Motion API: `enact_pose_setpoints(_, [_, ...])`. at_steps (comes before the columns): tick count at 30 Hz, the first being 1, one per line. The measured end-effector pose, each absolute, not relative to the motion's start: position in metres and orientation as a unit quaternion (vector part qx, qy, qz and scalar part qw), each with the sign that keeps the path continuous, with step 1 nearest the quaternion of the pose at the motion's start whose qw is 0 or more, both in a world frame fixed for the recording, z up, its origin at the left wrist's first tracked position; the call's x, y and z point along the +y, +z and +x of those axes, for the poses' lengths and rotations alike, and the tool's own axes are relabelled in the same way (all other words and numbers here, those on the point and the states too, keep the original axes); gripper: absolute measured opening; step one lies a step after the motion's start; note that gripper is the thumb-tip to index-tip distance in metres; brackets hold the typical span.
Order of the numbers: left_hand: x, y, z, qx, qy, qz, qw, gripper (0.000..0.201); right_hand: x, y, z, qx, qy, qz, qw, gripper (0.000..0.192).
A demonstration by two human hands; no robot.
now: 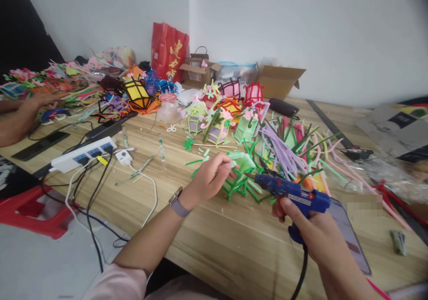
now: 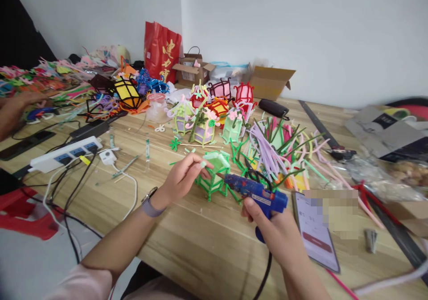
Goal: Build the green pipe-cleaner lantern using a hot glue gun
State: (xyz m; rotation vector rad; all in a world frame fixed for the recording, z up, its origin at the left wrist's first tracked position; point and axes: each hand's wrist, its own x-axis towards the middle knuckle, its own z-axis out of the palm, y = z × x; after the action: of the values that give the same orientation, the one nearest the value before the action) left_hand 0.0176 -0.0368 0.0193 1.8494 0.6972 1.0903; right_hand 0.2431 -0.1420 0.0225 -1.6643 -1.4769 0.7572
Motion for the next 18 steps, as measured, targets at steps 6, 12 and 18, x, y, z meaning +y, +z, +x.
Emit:
enact_pose_setpoints(6, [-0.036, 0.018, 0.017, 0.273, 0.437, 0.742, 0.429, 0.025, -0.144, 0.019, 0.247, -0.604, 0.270, -0.661, 0.353, 0.048])
enact_pose_setpoints(12, [-0.037, 0.016, 0.017, 0.281, 0.431, 0.744, 0.427, 0.025, -0.146, 0.016, 0.251, -0.610, 0.255, -0.669, 0.339, 0.047])
enact_pose_setpoints(18, [-0.037, 0.016, 0.016, 0.280, 0.429, 0.748, 0.422, 0.025, -0.146, 0.012, 0.254, -0.620, 0.249, -0.663, 0.338, 0.047])
